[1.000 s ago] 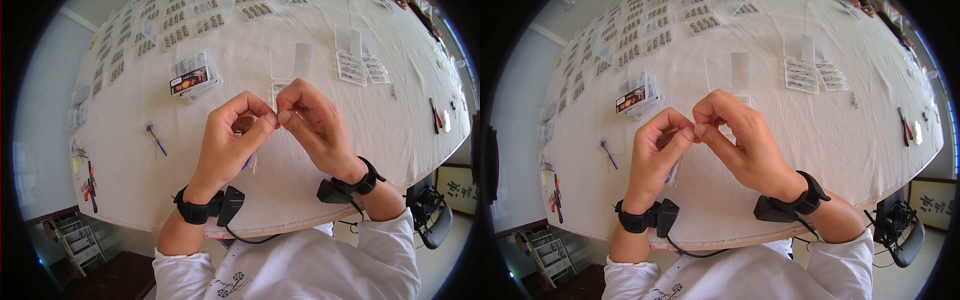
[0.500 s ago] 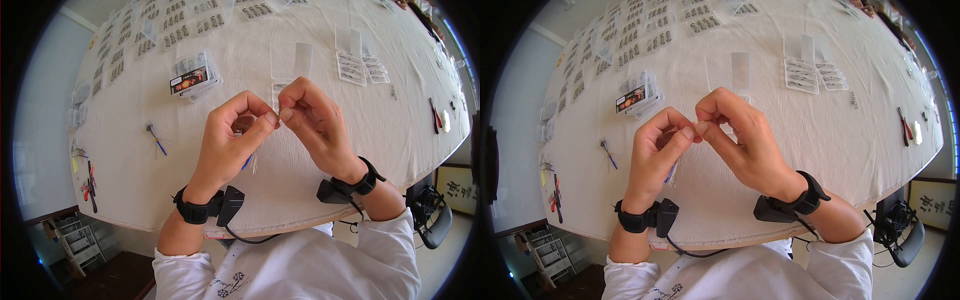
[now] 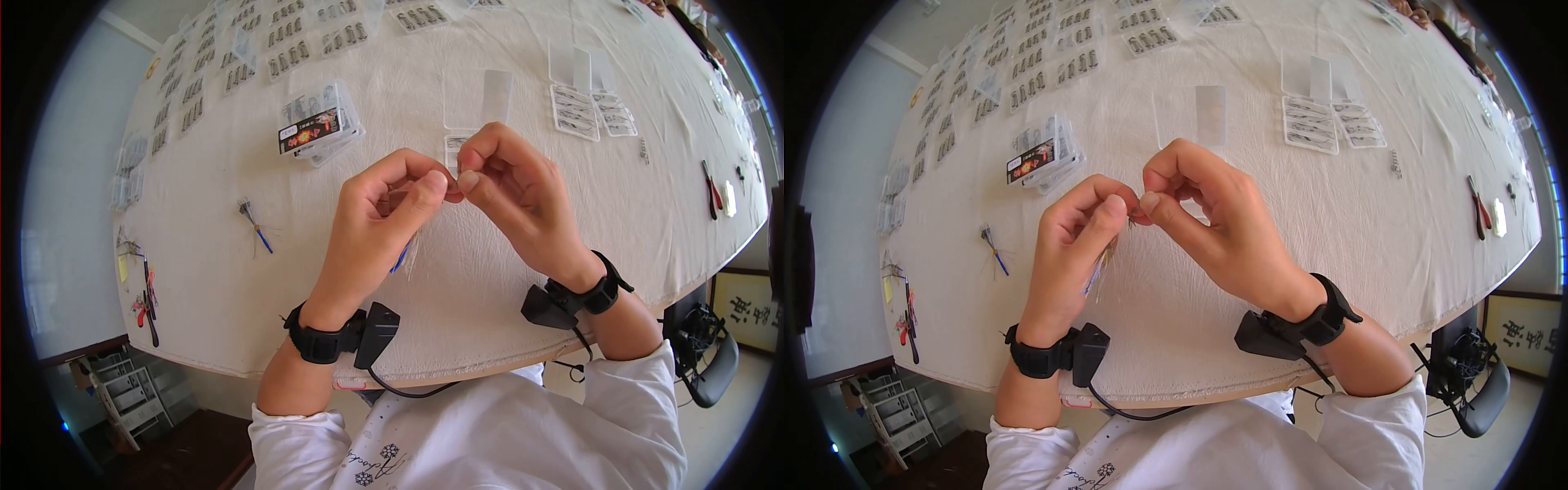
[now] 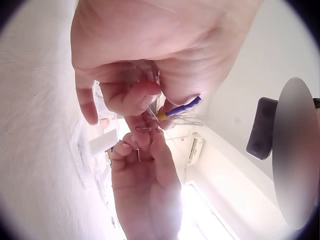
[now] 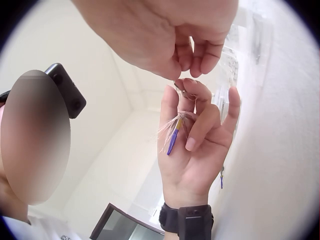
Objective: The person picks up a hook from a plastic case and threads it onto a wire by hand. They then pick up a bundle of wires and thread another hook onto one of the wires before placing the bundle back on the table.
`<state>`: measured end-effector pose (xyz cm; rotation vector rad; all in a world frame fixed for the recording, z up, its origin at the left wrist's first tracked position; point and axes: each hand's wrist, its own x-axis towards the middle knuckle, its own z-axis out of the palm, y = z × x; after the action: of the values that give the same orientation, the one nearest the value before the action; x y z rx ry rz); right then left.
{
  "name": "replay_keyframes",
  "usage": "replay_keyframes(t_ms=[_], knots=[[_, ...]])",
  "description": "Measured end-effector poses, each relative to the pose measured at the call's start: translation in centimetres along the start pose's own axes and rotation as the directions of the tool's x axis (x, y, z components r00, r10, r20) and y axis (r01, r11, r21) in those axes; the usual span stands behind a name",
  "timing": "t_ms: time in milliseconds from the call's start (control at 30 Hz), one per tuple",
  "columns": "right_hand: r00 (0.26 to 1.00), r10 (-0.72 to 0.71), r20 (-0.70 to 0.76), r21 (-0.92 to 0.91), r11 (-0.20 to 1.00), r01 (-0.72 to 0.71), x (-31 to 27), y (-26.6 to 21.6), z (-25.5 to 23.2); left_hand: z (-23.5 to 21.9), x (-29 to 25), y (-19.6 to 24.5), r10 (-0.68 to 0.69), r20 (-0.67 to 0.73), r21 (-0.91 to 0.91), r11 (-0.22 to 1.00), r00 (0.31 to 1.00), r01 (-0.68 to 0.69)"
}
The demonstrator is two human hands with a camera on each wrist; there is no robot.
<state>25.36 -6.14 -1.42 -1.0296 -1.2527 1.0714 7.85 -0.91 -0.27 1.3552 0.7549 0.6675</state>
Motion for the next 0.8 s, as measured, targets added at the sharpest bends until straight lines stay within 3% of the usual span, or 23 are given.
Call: replay_keyframes(t_ms=[267, 367, 600, 800], knots=[[1.0, 0.027, 0.004, 0.054, 0.998, -0.027, 0.06, 0.31, -0.5, -0.34, 0.06, 0.38, -0.019, 0.036, -0.016, 1.0, 0.999, 0.02], [1.0, 0.023, -0.003, 0.04, 0.999, -0.022, 0.07, 0.29, -0.7, 0.24, 0.19, -0.22, 0.12, -0.031, -0.004, 0.993, 0.992, -0.12], [1.0, -0.011, 0.008, 0.07, 0.997, 0.01, 0.11, 0.31, -0.63, -0.37, 0.26, 0.17, 0.093, 0.006, 0.024, 0.995, 0.996, -0.093], [0.999, 0.05, 0.001, 0.097, 0.994, -0.05, 0.05, -0.22, -0.7, -0.45, 0.27, 0.03, 0.092, -0.027, 0.082, 0.993, 0.995, -0.089]])
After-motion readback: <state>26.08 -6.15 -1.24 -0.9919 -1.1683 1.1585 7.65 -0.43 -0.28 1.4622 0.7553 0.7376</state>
